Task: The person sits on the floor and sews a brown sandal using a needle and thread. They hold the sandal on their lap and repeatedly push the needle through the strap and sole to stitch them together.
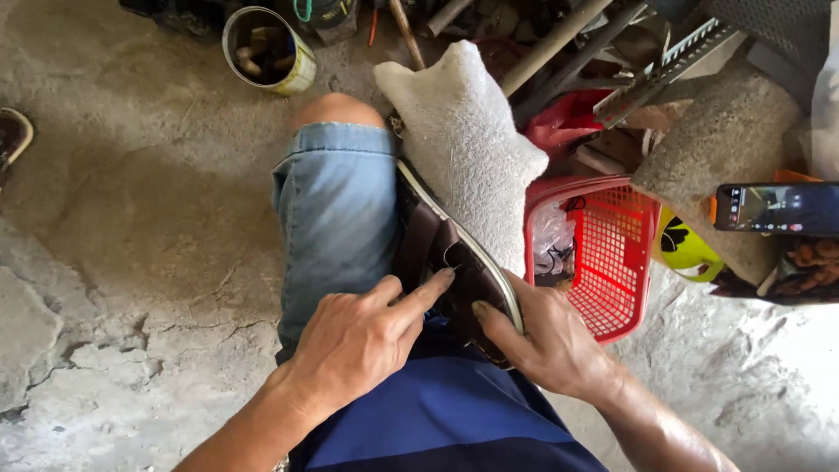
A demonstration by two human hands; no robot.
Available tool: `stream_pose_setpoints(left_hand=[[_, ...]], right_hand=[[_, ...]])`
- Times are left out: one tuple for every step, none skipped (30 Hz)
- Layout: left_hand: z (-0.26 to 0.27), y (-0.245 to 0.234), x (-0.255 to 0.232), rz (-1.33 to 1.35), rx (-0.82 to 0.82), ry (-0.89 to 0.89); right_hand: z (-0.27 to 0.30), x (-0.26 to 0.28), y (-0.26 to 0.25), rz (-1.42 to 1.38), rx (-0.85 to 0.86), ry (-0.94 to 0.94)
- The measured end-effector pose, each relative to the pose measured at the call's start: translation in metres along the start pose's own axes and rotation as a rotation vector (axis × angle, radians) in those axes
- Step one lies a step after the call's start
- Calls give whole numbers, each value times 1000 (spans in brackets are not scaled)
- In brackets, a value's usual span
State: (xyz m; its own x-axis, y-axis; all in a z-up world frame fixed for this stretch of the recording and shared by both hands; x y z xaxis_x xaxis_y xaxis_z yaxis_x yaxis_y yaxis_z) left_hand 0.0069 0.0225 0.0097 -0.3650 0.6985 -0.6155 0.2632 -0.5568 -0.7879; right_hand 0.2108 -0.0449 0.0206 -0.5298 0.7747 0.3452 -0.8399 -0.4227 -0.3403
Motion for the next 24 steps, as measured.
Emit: stream_pose_setpoints(left_hand=[[-1,1,2,8,4,2],[-1,1,3,1,18,7],[-2,2,5,-7,32,11],[-3,3,6,0,33,11],[-5,3,7,32,32,10],[-6,3,8,62,33,6],[-7,5,9,67,34,3],[-9,7,9,72,51,3],[-10,9,10,76,67,3],[-11,11,10,82,75,5],[-11,12,11,89,63,2],[-12,13,11,94,48,-2],[-12,15,12,96,52,-2],[-13,16,12,84,46,8],[-13,17,12,72,41,18],[-14,19,14,74,42,20],[-14,20,16,117,40,13],[-14,21,18,160,37,5],[-13,22,19,161,36,5],[-14,23,20,285,-1,-23],[-14,24,21,410,-39,-51],[-15,24,20,414,-33,-45],[-16,24,19,407,-57,-38],[-17,24,17,400,-87,-34]], right_hand=[[1,0,2,-2,1,9],[2,1,5,-1,-11,0],[4,2,7,0,-23,-8],[3,-1,13,2,-21,-2],[4,-2,17,6,-62,-56],[4,-2,20,10,-100,-114],[4,-3,22,12,-96,-110],[4,-3,24,19,-129,-123],[4,-3,25,27,-163,-136],[3,-2,26,22,-160,-128],[3,0,26,34,-166,-135],[2,2,26,47,-173,-145],[1,3,25,45,-172,-142],[1,4,25,39,-164,-140],[0,4,24,34,-157,-139],[0,5,24,33,-158,-137],[0,6,23,29,-170,-147],[0,7,23,28,-180,-160],[0,9,23,29,-181,-159],[1,11,23,40,-194,-164],[1,11,22,51,-207,-169],[2,11,23,47,-210,-162],[3,13,24,62,-235,-221],[4,15,23,84,-258,-285]])
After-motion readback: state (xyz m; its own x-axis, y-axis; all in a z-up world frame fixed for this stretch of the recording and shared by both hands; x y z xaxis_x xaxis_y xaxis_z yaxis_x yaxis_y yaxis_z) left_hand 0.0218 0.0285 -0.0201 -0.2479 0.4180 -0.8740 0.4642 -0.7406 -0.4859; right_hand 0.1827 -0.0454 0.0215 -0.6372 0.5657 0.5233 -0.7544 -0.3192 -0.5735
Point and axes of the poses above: each hand's wrist, its own z-axis away from the middle knuckle, its own y-axis out of the palm, x = y × z, the point moved 3 cm from there along -z, towards the middle knuckle, and after that the axes turned 12 degrees about y, right-handed, at the moved point
